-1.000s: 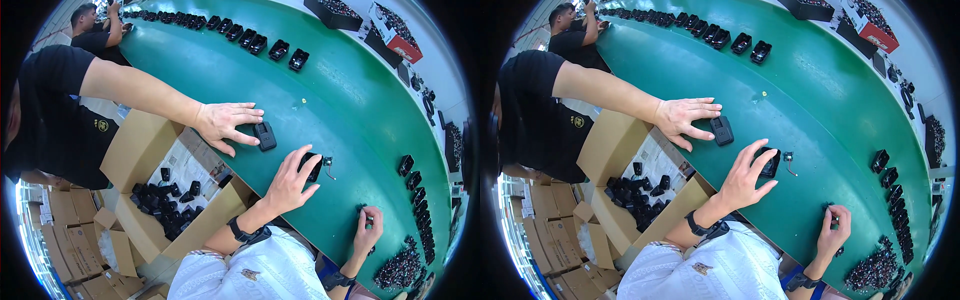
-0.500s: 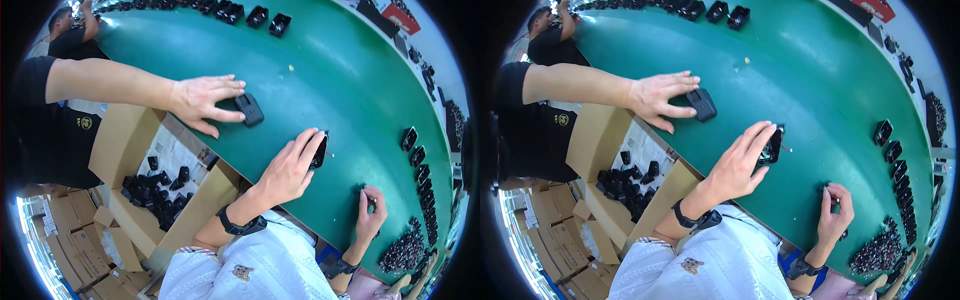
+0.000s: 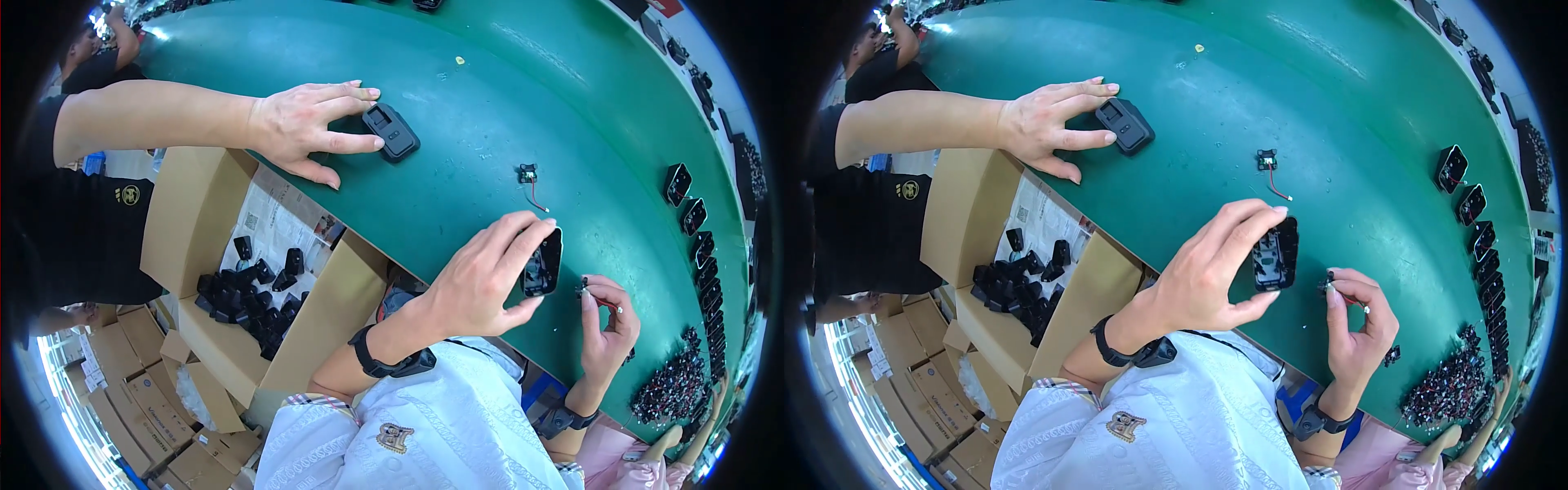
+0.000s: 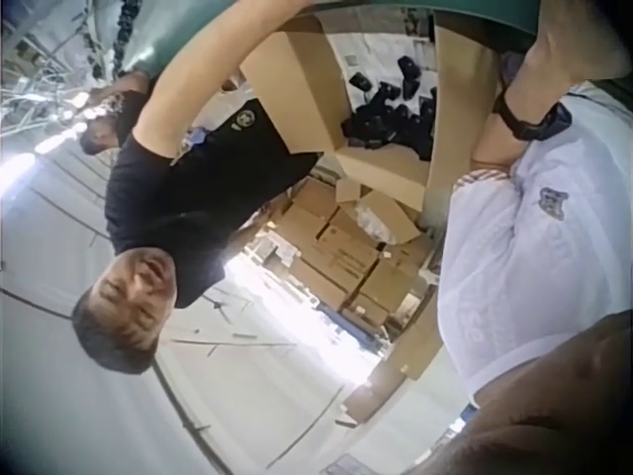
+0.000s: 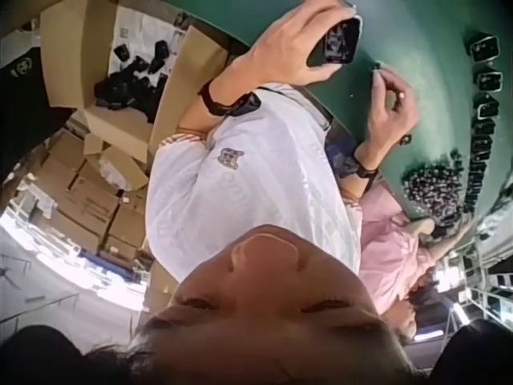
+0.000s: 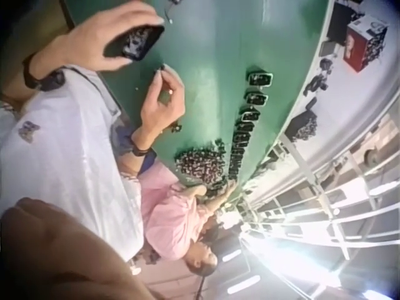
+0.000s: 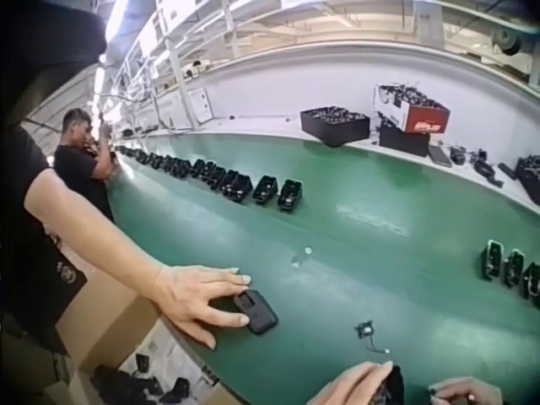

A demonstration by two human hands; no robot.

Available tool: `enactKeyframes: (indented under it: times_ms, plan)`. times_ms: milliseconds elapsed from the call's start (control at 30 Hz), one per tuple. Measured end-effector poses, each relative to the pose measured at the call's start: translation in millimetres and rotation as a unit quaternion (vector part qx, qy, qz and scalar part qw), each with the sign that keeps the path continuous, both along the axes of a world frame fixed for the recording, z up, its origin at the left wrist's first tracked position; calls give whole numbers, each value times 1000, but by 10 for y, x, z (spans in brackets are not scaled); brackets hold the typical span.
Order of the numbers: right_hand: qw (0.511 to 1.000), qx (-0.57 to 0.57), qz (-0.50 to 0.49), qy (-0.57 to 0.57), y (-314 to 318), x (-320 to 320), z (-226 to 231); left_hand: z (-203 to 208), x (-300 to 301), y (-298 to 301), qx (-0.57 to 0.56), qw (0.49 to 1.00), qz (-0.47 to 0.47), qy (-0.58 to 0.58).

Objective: The person picks up a plastic housing and a circuit board, fits the board into the housing, and then installs a small fan. After pressing the components into place, they snap a cover onto the housing and place the finished unit into a box.

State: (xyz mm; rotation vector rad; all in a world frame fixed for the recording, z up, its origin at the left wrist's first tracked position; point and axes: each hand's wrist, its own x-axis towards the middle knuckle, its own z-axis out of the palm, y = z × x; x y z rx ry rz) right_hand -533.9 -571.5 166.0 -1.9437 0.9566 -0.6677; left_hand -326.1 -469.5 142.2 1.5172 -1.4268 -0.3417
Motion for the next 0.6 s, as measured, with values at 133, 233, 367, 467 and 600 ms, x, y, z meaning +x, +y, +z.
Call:
enactKeyframes:
  times_ms: [133,233,367,467,600]
  plan:
    - [997,-43,-5,-63,49,103,93,25,-73,11,-5,1000,-23,5]
    - [996,-74,27,-46,56,170,174,66,-81,28,4,998,-59,18]
    - [991,-102,78,-43,87,252,189,56,-130,49,-10,994,-89,60]
    - [992,-83,82,-46,132,276,167,38,-168,42,-23,991,-93,92]
    - [993,-82,72,-40,125,282,162,39,-133,40,-26,990,-101,96]
